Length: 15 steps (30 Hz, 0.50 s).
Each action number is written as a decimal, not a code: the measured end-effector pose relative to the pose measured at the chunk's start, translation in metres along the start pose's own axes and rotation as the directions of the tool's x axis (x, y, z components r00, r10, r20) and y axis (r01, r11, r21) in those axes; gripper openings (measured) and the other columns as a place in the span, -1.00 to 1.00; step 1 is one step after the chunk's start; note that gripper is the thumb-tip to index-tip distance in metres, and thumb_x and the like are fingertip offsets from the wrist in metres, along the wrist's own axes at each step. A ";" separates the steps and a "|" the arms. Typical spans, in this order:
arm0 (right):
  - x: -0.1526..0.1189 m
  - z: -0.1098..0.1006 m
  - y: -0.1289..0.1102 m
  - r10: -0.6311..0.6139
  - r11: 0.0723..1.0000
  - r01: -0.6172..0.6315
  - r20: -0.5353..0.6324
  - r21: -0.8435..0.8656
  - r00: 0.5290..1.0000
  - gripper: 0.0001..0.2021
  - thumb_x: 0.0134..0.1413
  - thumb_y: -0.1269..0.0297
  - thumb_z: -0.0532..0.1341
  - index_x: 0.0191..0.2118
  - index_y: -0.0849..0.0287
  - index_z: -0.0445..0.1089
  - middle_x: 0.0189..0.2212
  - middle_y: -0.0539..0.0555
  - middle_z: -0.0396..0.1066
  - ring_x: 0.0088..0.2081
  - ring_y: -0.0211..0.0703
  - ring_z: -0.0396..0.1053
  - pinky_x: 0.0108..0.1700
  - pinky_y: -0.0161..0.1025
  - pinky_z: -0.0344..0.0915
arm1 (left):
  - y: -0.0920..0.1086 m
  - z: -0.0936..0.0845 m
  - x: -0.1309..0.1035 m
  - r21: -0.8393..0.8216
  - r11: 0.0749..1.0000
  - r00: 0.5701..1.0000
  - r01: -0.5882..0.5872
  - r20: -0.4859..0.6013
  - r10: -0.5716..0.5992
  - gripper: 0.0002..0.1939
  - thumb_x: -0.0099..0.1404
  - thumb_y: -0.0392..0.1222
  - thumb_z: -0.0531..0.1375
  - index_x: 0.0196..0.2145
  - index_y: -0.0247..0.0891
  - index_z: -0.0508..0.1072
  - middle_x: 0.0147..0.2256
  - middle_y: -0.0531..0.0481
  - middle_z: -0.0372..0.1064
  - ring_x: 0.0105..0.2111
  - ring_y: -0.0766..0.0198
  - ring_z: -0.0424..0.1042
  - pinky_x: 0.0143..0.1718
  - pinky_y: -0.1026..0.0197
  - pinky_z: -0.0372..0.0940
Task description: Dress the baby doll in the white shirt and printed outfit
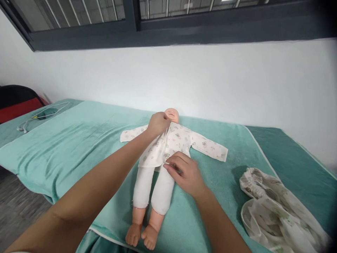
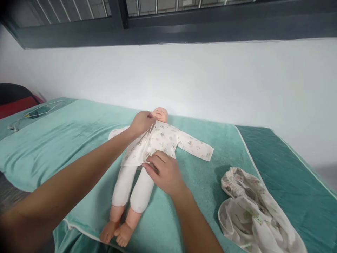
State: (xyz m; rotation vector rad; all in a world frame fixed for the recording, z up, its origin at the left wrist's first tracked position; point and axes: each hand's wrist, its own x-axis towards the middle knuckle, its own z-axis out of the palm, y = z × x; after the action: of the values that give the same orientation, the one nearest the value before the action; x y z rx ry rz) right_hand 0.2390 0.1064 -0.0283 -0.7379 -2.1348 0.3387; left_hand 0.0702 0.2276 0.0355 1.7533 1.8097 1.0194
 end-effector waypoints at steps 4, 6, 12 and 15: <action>0.001 0.000 -0.001 0.006 0.998 -0.005 0.020 -0.057 1.000 -0.87 0.30 0.22 0.22 -0.26 0.14 0.40 -0.33 0.03 0.46 -0.36 -0.26 0.36 -0.33 -0.27 0.25 | -0.002 0.002 -0.004 -0.050 0.999 1.000 -0.016 -0.017 0.016 -0.85 0.28 -0.25 0.12 -0.47 -0.20 0.31 -0.41 -0.03 0.44 -0.39 0.20 0.36 -0.29 0.16 0.20; 0.002 0.000 -0.002 0.002 0.995 0.001 0.026 -0.101 1.000 -0.85 0.29 0.18 0.23 -0.26 0.14 0.41 -0.35 0.03 0.45 -0.36 -0.25 0.37 -0.34 -0.26 0.24 | -0.002 0.002 -0.007 -0.060 0.998 1.000 -0.026 0.013 0.027 -0.81 0.33 -0.14 0.13 -0.45 -0.19 0.31 -0.41 -0.03 0.44 -0.38 0.19 0.38 -0.29 0.16 0.21; 0.003 0.001 -0.001 -0.021 0.982 0.035 0.076 -0.185 0.997 -0.89 0.29 0.24 0.23 -0.25 0.14 0.44 -0.35 0.03 0.44 -0.34 -0.23 0.38 -0.33 -0.26 0.23 | -0.001 0.005 -0.008 0.032 0.998 0.995 -0.045 0.095 0.042 -0.88 0.24 -0.16 0.24 -0.29 -0.19 0.38 -0.30 -0.05 0.47 -0.28 0.12 0.43 -0.28 0.17 0.21; 0.003 0.001 -0.001 -0.006 0.985 0.021 0.083 -0.170 0.997 -0.90 0.29 0.26 0.22 -0.25 0.13 0.44 -0.36 0.02 0.43 -0.34 -0.24 0.37 -0.33 -0.26 0.23 | -0.005 0.008 -0.006 0.036 0.999 0.997 -0.035 0.073 0.032 -0.87 0.27 -0.24 0.19 -0.19 -0.19 0.38 -0.31 -0.03 0.46 -0.29 0.14 0.42 -0.28 0.18 0.20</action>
State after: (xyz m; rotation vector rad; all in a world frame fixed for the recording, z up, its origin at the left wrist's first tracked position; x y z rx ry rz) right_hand 0.2363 0.1074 -0.0267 -0.8189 -2.2660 0.1823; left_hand 0.0733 0.2236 0.0257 1.8248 1.7709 0.9278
